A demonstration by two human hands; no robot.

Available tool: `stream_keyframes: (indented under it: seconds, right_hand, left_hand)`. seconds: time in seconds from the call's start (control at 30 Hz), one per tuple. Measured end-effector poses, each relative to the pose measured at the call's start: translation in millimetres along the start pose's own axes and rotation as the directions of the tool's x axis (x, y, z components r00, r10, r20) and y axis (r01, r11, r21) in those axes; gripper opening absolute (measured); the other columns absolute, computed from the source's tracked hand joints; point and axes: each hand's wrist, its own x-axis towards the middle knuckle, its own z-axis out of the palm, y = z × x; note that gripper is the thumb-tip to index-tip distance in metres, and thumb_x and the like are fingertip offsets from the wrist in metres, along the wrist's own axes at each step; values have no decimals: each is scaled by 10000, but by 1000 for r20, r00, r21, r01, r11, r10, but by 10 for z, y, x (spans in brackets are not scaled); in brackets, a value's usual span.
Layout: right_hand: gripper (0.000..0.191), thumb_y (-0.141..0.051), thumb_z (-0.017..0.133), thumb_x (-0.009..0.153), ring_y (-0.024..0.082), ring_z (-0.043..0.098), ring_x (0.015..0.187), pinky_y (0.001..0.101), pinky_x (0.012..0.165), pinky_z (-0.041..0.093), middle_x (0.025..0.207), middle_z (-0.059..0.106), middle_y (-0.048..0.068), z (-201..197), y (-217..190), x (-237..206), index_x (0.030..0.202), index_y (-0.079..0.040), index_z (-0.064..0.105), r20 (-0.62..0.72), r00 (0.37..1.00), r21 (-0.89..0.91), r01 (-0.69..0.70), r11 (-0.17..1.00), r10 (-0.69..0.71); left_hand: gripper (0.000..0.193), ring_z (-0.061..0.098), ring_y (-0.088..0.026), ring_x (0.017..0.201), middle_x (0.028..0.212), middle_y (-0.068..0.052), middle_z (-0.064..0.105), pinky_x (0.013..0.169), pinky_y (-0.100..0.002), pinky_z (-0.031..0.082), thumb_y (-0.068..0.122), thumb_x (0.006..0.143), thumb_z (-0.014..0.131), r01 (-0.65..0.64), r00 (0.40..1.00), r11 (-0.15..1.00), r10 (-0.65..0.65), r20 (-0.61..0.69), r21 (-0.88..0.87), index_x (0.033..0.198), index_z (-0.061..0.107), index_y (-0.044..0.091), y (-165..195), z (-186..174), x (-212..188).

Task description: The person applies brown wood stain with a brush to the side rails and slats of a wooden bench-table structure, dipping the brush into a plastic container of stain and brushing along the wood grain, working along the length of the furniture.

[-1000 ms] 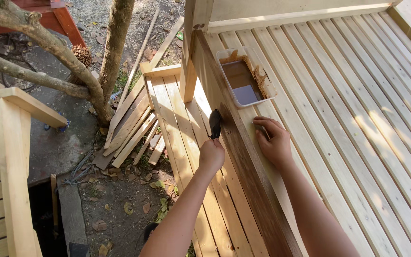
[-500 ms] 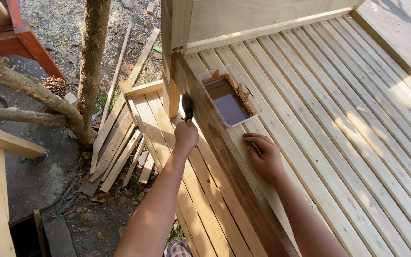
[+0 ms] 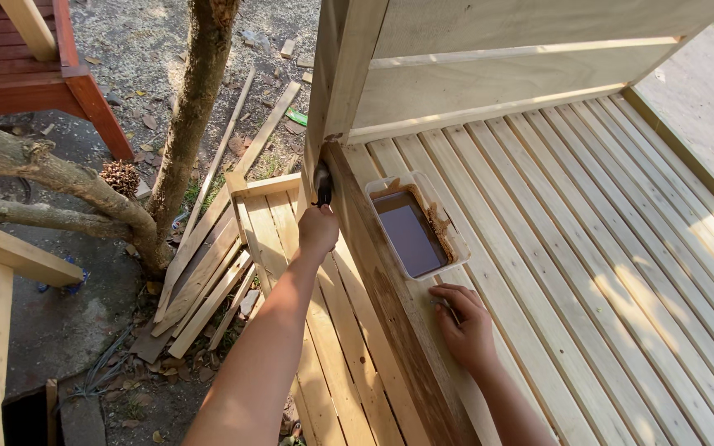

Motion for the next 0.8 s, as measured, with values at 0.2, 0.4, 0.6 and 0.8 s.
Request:
stream_keyframes:
  seconds: [0.2, 0.4, 0.6, 0.8]
  right_hand:
    - [224, 2, 634, 886, 218, 710, 963, 315, 833, 580, 1069, 711, 90, 234, 35, 386, 1080, -46, 734, -39, 999, 4, 21, 1000, -21]
    - [220, -6, 637, 884, 233, 694, 960, 329, 826, 574, 1063, 715, 92, 406, 16, 758, 1078, -48, 732, -45, 998, 12, 50, 999, -50]
    - [192, 3, 631, 881, 235, 690, 943, 336, 806, 570, 1037, 726, 96, 450, 3, 831, 1036, -36, 737, -93, 994, 37, 63, 997, -60]
    - [195, 7, 622, 861, 227, 690, 874, 331, 761, 559, 994, 742, 90, 462, 31, 820, 1003, -38, 749, -119, 993, 53, 5, 999, 2]
  left_hand:
    - [474, 625, -299, 490, 579, -157, 608, 543, -454, 528, 310, 1047, 431, -2, 999, 1000, 1, 49, 10, 746, 595, -17, -38, -8, -58]
    - [408, 612, -272, 523, 652, -177, 629, 547, -429, 479, 316, 1058, 435, -41, 998, 999, 42, 53, -33, 881, 599, -12, -194, 87, -865]
    - [370, 648, -271, 507, 602, -129, 653, 530, -439, 494, 342, 1013, 487, -128, 991, 976, 120, 55, 177, 1189, 704, 100, 76, -201, -1279]
    - [350, 719, -337, 807, 815, -151, 729, 724, -454, 564, 372, 964, 622, -434, 900, 650, 344, 268, 623, 1035, 767, 61, 905, -226, -685]
